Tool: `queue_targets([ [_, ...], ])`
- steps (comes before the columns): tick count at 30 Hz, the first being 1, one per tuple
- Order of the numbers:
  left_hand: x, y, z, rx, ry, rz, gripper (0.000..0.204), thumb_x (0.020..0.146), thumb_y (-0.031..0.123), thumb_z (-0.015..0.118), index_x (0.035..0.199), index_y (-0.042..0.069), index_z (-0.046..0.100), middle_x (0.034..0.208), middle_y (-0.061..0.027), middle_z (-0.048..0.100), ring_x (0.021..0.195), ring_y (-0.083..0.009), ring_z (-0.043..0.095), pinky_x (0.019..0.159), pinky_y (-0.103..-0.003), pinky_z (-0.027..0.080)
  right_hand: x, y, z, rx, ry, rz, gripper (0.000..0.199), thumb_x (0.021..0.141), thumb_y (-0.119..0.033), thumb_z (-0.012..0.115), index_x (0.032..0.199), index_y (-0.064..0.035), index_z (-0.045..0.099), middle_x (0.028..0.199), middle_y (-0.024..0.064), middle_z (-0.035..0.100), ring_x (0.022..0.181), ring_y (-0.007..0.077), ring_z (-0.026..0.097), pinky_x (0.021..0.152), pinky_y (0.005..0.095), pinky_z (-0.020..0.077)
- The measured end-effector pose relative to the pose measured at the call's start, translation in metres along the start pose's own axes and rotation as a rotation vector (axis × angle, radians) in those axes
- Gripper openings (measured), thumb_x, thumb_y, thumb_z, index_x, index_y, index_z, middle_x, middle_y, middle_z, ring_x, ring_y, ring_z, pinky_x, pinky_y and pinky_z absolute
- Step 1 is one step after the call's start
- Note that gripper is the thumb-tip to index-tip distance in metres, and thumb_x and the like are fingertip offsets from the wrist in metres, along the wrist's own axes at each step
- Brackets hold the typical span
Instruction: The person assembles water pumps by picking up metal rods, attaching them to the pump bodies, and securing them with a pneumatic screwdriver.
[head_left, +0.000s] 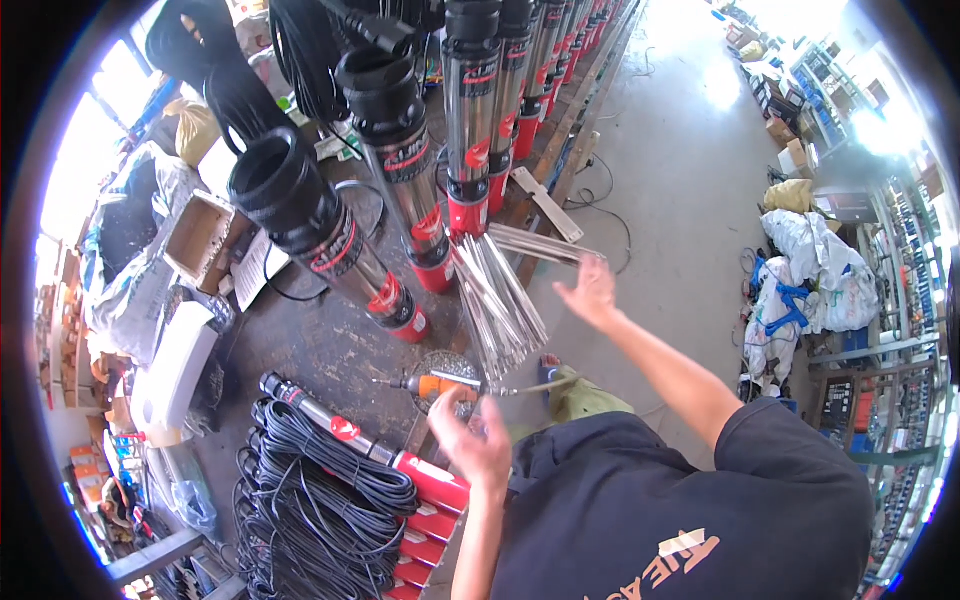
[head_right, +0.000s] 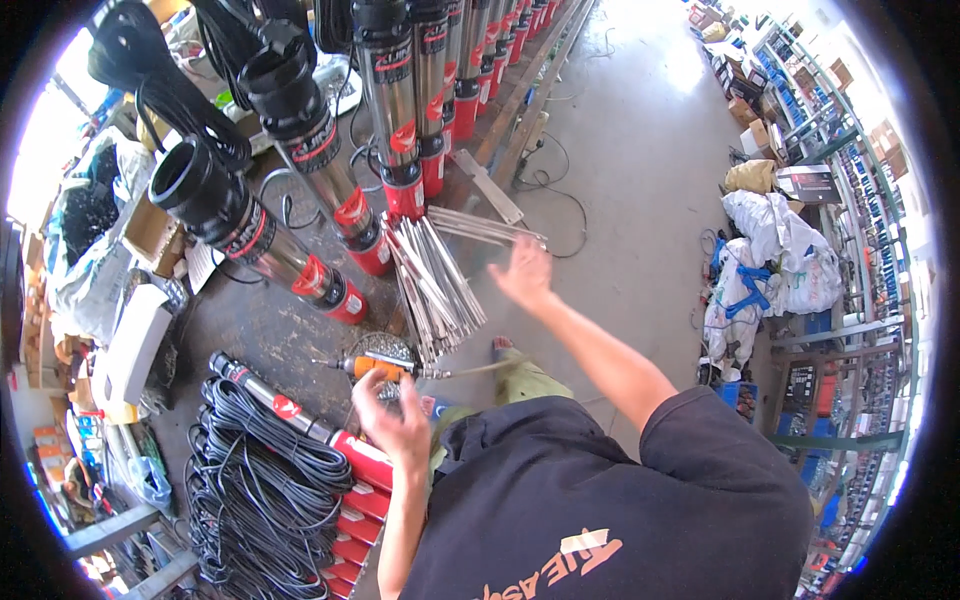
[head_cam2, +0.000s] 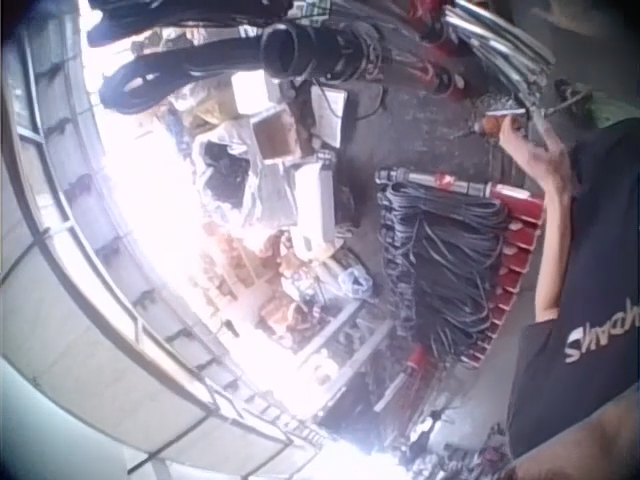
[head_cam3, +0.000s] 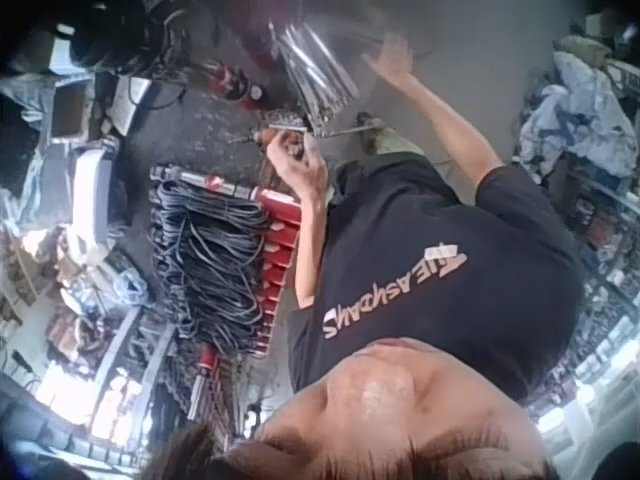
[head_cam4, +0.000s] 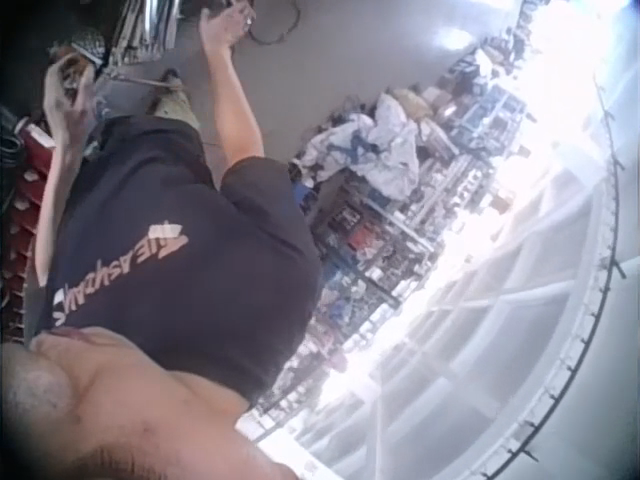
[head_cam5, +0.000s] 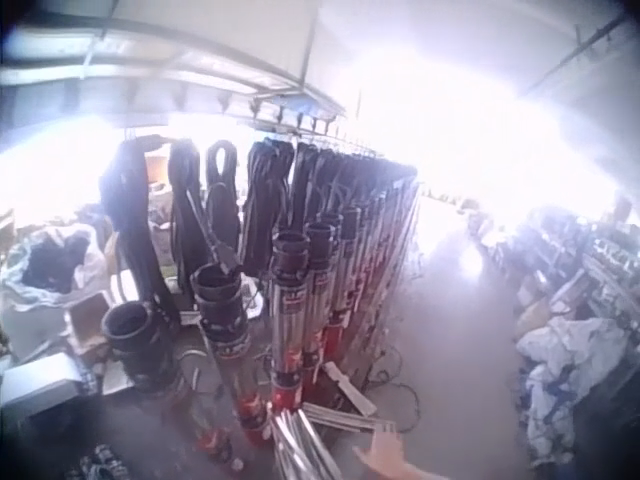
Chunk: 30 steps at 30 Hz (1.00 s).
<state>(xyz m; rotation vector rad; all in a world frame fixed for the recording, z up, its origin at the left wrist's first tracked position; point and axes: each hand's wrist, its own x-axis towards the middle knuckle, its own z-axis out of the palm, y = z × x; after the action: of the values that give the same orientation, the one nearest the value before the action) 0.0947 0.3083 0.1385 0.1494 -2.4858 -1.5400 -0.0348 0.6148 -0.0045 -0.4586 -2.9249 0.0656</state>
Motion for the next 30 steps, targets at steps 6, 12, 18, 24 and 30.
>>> queue_targets([
  [6,0.092,-0.049,0.113,0.452,-0.027,-0.186,0.095,0.077,0.045,0.081,0.142,-0.008,0.035,0.135,-0.0297,0.044,0.125,-0.0471,0.044,0.107,-0.056,0.036,0.093,0.044,0.024,0.089,-0.669,0.077,0.111,0.060,-0.054,0.087,0.147,0.0004,0.043,0.135,0.0198,0.061,0.128,0.0334,0.057,0.110,0.0547,0.0413],
  [12,0.139,-0.082,0.154,0.373,-0.167,-0.657,0.115,0.068,0.065,0.081,0.146,-0.005,0.032,0.141,-0.0332,0.045,0.131,-0.0501,0.046,0.108,-0.058,0.039,0.042,0.038,0.050,0.535,-0.691,-0.106,0.059,0.066,-0.050,0.081,0.097,-0.0001,0.073,0.090,0.0195,0.074,0.086,0.0334,0.073,0.082,0.0416,0.0577],
  [18,0.128,-0.144,0.155,0.349,-0.244,-0.629,0.099,0.071,0.048,0.083,0.144,-0.001,0.037,0.138,-0.0326,0.050,0.123,-0.0495,0.055,0.105,-0.048,0.046,-0.005,-0.033,0.059,1.197,-1.337,-0.052,0.058,0.081,-0.032,0.081,0.127,-0.0024,0.064,0.118,0.0105,0.071,0.109,0.0262,0.066,0.099,0.0369,0.0492],
  [24,0.152,-0.096,0.197,-0.384,-0.246,-0.763,0.062,0.084,0.017,0.080,0.129,-0.004,0.044,0.106,-0.0149,0.064,0.093,-0.0255,0.066,0.078,-0.039,0.055,0.034,-0.041,0.079,1.265,-1.547,0.555,0.089,0.084,-0.072,0.065,0.135,0.0014,0.059,0.120,0.0167,0.069,0.104,0.0386,0.068,0.078,0.0594,0.0530],
  [30,0.140,-0.099,0.209,-0.035,-0.158,-0.694,0.069,0.099,0.043,0.060,0.137,-0.007,0.032,0.125,-0.0293,0.059,0.108,-0.0347,0.064,0.090,-0.039,0.051,0.031,-0.055,0.008,0.916,-1.271,0.124,0.068,0.089,-0.062,0.066,0.106,0.0033,0.074,0.093,0.0153,0.073,0.088,0.0220,0.069,0.078,0.0369,0.0536],
])
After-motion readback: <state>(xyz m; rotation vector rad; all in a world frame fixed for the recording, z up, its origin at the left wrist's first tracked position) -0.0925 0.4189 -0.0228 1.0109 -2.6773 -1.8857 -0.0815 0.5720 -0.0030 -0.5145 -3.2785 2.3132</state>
